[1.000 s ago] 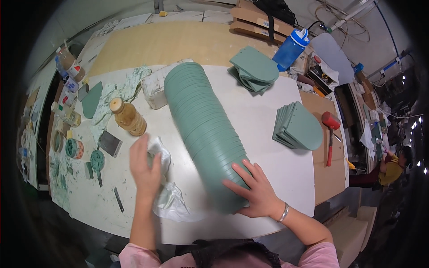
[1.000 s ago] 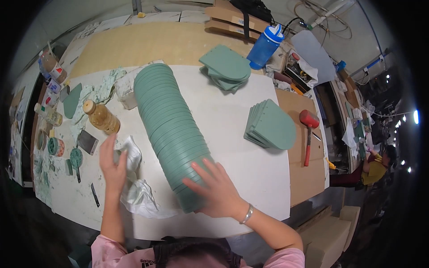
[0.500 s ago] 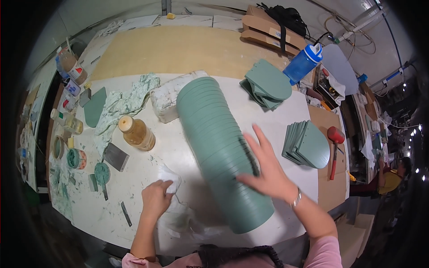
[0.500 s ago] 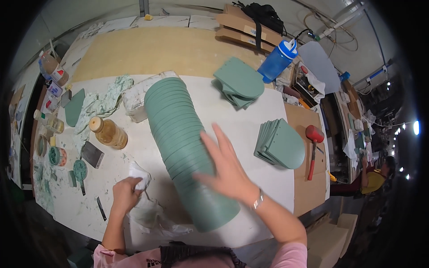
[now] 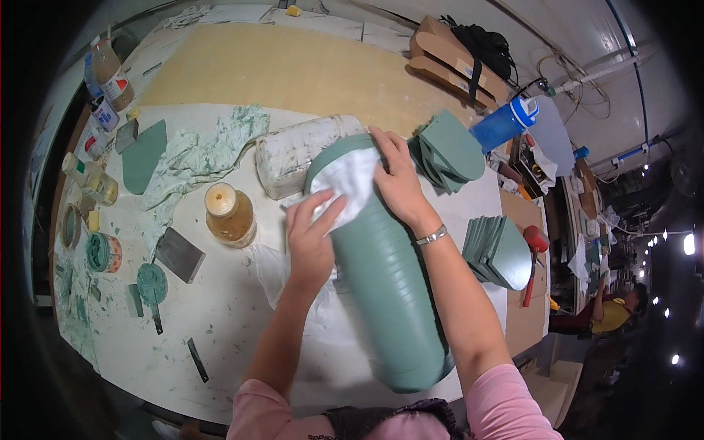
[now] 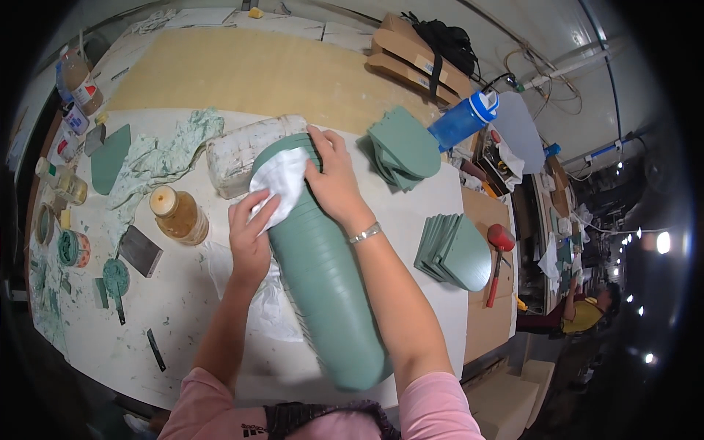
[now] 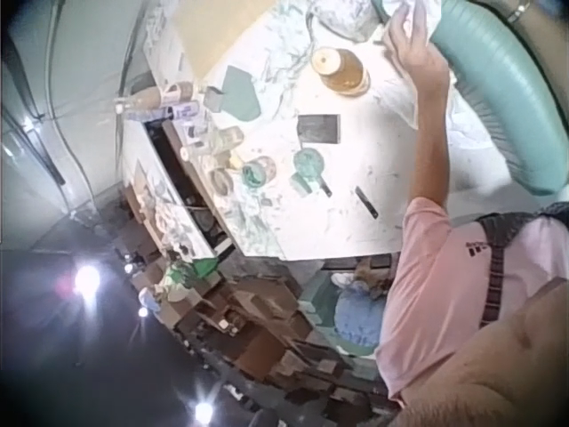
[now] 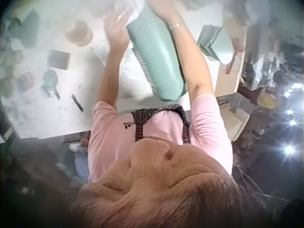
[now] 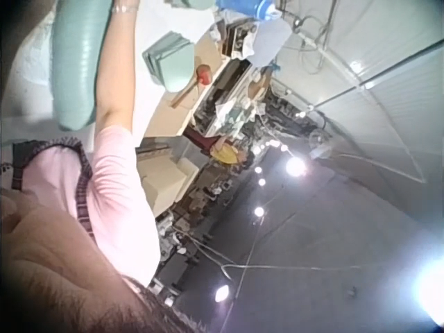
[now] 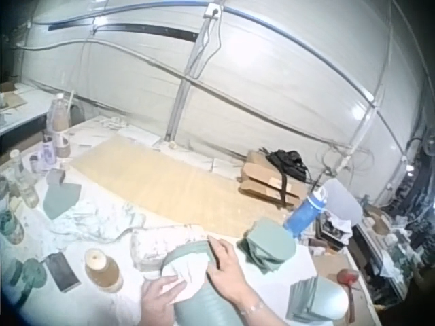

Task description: The person cleans a stack of green curved components using a cloth. They apply a liquid from a bottle onto the cloth several times and wipe the exterior surface and edges of the stacked items, occasionally removing a single piece to wipe it individually.

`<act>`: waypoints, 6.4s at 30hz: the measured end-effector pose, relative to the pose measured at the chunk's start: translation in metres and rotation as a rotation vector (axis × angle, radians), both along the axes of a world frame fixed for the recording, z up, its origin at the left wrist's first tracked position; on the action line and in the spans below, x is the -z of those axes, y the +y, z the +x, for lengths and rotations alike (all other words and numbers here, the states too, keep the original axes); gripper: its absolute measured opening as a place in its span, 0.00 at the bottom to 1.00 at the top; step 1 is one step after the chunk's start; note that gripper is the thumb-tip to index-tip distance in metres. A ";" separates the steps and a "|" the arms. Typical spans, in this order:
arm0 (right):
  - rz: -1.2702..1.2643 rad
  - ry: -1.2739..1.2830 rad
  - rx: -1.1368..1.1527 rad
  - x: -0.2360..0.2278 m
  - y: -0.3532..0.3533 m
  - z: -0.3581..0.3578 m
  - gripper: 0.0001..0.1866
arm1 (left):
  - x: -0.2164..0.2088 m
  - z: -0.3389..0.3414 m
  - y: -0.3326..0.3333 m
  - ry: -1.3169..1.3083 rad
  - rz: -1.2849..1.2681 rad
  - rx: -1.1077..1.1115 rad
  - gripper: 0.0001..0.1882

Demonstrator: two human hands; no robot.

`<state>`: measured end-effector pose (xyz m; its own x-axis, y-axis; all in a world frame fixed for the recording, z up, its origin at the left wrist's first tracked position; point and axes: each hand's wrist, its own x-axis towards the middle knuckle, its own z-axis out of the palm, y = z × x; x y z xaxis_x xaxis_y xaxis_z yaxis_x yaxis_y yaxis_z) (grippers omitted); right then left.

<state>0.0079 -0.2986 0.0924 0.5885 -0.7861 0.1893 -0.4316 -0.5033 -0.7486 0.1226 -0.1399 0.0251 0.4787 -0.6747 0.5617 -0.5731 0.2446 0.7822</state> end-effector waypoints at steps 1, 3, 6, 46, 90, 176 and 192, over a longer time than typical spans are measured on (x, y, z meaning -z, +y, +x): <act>-0.061 0.040 0.023 0.000 -0.001 0.000 0.30 | 0.024 -0.001 0.004 0.065 0.012 -0.022 0.27; -0.073 0.135 0.019 -0.002 0.000 -0.001 0.28 | 0.063 0.003 0.020 0.294 0.029 0.036 0.26; -0.081 0.121 0.030 0.001 -0.010 -0.009 0.28 | 0.044 -0.010 0.010 0.252 0.141 -0.034 0.28; 0.550 0.042 -0.420 -0.034 0.111 0.048 0.08 | -0.014 0.024 0.170 0.791 0.222 -0.094 0.26; -0.685 0.091 -0.646 -0.014 0.129 0.147 0.25 | -0.029 0.082 0.204 0.575 0.115 -0.331 0.19; -0.238 0.021 -0.108 -0.001 -0.004 0.014 0.25 | 0.004 -0.007 -0.006 0.332 -0.098 0.060 0.12; -0.172 0.017 -0.088 0.001 -0.005 0.011 0.27 | -0.001 0.011 -0.005 0.015 -0.009 0.143 0.19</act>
